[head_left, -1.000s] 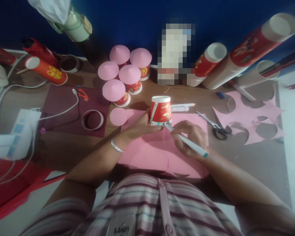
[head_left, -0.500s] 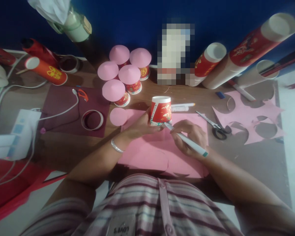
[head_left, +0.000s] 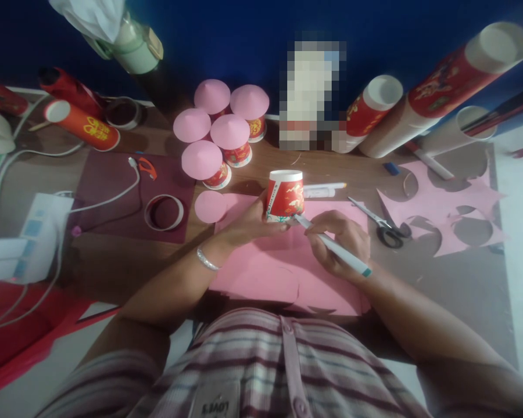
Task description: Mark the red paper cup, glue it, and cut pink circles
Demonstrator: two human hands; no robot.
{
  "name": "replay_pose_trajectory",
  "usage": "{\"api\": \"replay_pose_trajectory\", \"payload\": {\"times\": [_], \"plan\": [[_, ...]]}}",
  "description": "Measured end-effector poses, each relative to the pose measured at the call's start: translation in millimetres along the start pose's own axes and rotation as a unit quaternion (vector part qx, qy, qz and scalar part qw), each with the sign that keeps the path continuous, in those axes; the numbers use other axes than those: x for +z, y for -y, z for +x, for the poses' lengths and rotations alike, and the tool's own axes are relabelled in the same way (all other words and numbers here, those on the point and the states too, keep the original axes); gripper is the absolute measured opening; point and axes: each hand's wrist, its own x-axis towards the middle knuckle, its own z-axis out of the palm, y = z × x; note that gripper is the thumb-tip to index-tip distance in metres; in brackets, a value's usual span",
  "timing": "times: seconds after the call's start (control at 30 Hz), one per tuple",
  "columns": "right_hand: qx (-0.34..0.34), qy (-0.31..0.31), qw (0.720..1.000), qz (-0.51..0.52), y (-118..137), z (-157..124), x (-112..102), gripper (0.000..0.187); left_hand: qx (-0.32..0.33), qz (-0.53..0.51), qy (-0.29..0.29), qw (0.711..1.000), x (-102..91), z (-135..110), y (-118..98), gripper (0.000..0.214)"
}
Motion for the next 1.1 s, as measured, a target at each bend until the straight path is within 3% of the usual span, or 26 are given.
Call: {"api": "replay_pose_trajectory", "payload": {"times": [1.1], "plan": [[-0.026,0.008,1.000,0.007,2.5,4.2,-0.2,0.011,0.002,0.008,-0.022,1.000,-0.5,0.2,2.9,0.052]]}}
